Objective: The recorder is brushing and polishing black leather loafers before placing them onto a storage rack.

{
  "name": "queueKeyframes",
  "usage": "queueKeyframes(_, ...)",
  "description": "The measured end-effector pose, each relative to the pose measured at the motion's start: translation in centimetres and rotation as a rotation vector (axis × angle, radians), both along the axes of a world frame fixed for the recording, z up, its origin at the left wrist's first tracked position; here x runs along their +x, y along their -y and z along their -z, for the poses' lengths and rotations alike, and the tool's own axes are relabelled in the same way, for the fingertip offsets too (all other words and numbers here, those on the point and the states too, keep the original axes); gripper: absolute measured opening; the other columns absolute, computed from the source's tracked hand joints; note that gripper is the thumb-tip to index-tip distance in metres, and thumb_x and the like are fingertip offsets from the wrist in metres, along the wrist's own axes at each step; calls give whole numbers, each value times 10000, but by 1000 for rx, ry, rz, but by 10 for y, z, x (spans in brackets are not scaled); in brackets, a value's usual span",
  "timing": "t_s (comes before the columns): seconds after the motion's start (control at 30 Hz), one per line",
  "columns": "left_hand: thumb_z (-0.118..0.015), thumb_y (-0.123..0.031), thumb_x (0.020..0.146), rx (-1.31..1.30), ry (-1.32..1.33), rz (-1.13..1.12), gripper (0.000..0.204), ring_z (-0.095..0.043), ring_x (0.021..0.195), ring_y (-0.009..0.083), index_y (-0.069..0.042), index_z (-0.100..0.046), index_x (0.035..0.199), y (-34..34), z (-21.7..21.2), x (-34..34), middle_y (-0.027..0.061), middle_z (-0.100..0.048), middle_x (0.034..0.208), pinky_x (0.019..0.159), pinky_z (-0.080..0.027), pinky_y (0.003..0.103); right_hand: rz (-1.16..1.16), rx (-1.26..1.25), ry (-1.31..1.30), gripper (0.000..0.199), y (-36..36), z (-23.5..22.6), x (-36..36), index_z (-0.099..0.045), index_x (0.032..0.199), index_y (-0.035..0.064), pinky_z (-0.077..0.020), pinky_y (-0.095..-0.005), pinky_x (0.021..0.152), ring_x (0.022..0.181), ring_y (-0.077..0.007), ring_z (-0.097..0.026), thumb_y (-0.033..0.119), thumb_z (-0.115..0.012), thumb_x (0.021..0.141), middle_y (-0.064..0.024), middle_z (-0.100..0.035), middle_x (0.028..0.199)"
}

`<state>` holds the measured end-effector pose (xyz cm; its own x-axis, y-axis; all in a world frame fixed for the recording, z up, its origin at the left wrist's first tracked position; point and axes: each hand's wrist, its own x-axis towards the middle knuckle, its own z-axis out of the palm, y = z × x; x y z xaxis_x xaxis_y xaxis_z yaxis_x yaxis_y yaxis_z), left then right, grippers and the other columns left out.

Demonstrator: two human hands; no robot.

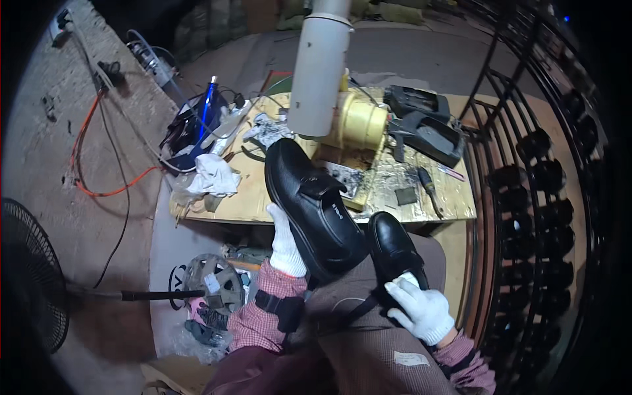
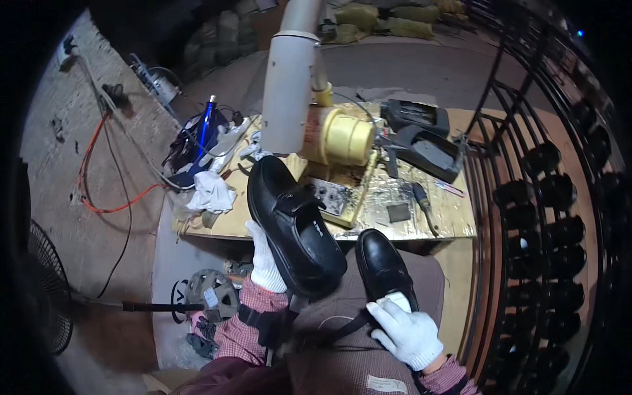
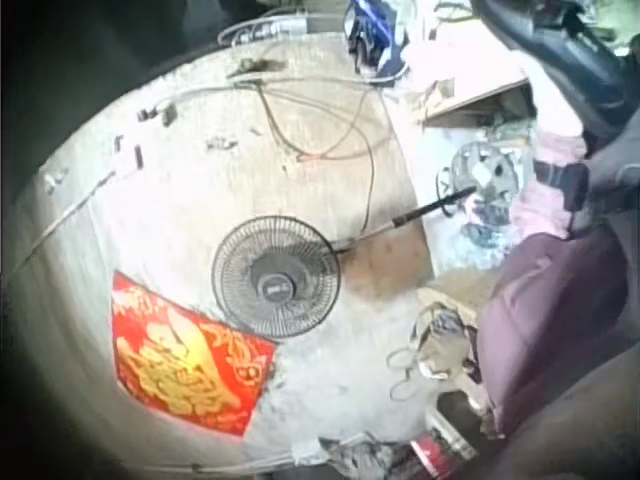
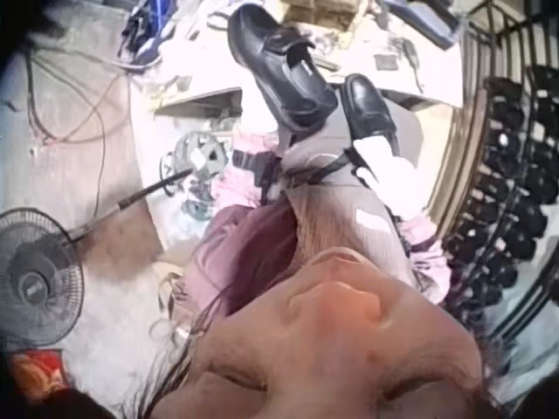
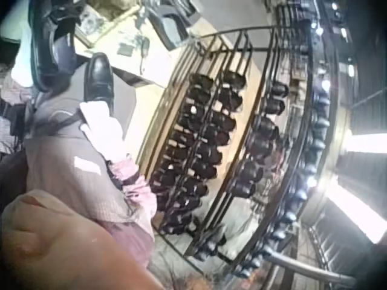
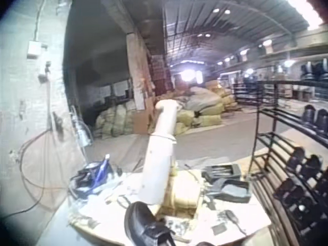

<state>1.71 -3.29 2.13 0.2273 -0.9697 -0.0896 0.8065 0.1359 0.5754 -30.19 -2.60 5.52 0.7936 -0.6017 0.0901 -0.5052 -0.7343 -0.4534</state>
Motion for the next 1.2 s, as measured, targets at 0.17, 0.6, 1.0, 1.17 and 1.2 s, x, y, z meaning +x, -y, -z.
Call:
queueKeyframes(0.17, -433, -757, 996, 88, 64, -47, 869, -552, 1383, 303, -143, -385, 1607, 26, -16, 20, 133, -523, 1552, 1178, -463, 488, 259, -109, 361, 557, 2, 24, -12, -683, 1313, 27, -580, -396, 738, 948, -373, -747, 356, -799, 878, -241, -718, 1218)
queueKeyframes(0.6, -452, -764, 992, -24, 22, -220, 893, -457, 1460, 338, -143, -367, 1627, 27, -5, 46, 118, -464, 1610, 1218, -407, 519, 499, 137, 225, 633, 10, 47, -14, -636, 1385, 2, -517, -441, 1069, 1240, -410, -654, 202, -819, 813, -234, -645, 1387)
queueKeyframes(1.0, -562, -488, 1062, 32, -147, 43, 630, -686, 1141, 282, -65, -472, 1519, 34, 24, 13, 160, -639, 1344, 983, -601, 485, 688, -99, 25, 775, 171, 100, -22, -451, 1591, 107, -510, -457, 1008, 1162, -387, -656, 259, -756, 895, -203, -680, 1292)
queueKeyframes(1.17, -486, -311, 1116, 18, 5, -98, 504, -672, 1184, 313, -7, -440, 1515, 51, 11, 8, 192, -582, 1402, 1100, -550, 548, 657, -347, -287, 705, 201, 131, -4, -499, 1554, 178, -509, -488, 787, 850, -328, -666, 392, -731, 923, -136, -665, 904)
queueKeyframes(1.2, -497, -294, 1114, 106, 141, -185, 453, -673, 1181, 306, -43, -471, 1490, 53, 10, 5, 164, -600, 1363, 1092, -555, 537, 672, -376, -306, 660, 202, 134, -2, -510, 1544, 189, -500, -478, 771, 840, -314, -662, 382, -708, 945, -121, -661, 904)
